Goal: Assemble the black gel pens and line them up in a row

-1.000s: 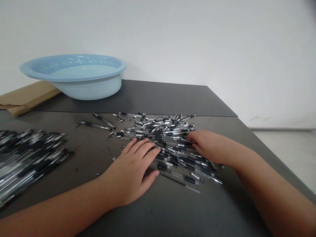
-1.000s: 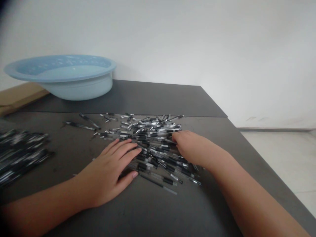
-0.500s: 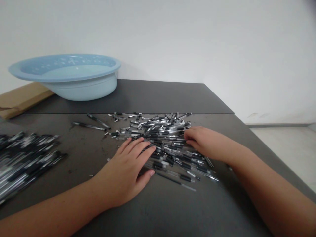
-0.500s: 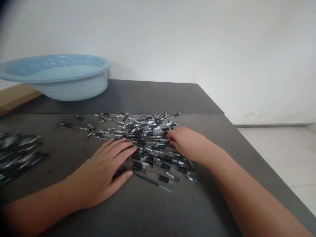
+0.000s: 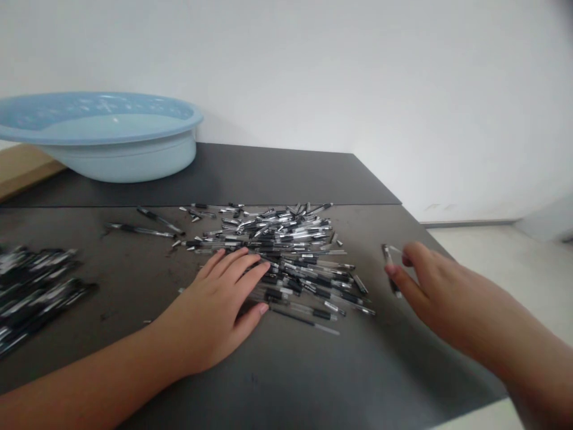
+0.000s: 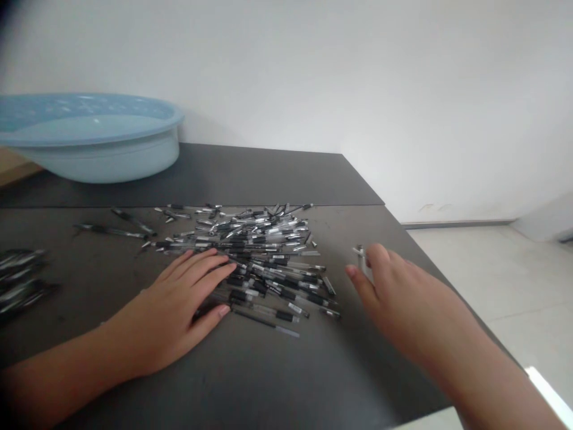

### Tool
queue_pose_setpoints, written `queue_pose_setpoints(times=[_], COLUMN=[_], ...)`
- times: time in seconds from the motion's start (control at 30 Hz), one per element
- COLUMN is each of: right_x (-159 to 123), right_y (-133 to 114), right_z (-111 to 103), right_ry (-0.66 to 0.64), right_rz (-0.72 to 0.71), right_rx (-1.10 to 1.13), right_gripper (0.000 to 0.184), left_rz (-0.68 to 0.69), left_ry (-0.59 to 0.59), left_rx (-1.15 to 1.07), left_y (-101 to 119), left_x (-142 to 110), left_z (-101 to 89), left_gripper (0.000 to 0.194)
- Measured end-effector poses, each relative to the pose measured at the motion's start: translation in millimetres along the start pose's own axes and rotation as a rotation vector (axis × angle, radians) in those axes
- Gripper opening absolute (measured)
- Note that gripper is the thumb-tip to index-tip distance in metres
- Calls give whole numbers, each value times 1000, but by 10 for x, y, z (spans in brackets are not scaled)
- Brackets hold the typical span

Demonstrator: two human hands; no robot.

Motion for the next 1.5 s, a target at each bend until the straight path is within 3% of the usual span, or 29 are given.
queue_pose_setpoints(times=[0.1,0.17,0.37,0.57,0.73,0.9,0.97,1.07,1.17,1.27,1.4,1.5], right_x=[-197,-165,243,531,636,611,595,580,566,549,547,561], right_y=[428,515,112,-206,-247,-182,-163,-147,-129,-83,1,34], right_z=[325,483,537,506,547,593,595,577,545,526,524,518], right_ry=[-83,-146,-256,-248,-196,-197,-209,-208,-170,-116,-49,-8], right_rz=[223,250,55,-188,-241,-217,-223,-243,-269,-276,-240,-233], right_rx=[-104,-94,-22,69,122,203,244,310,369,427,476,487], right_gripper=[44,42,30,26,27,32,34,36,37,37,38,37], left_rz=[2,3,1,-1,24,-30,-103,-117,-110,-118,-135,-137], left_ry=[6,6,25,23,34,163,199,154,-33,-134,-292,-340], left_rx=[-5,-11,-39,-38,-48,-47,-38,-30,37,69,104,124], left_y=[4,7,6,13,25,-29,-116,-260,-408,-506,-541,-521], left_x=[-2,-3,-29,-49,-58,17,167,590,1141,1601,1895,1958], left_z=[-4,-13,-52,-85,-134,-380,-482,-516,-349,-136,119,189], left_gripper=[56,56,56,57,57,44,40,37,40,36,19,23])
Point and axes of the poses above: each hand's wrist, its own x-axis towards the middle knuckle, its own z-axis out of the palm, y = z × x, the point moved 5 cm from there along x, towards the middle knuckle, and after that the axes turned 14 degrees about x, right-handed, at the moved point
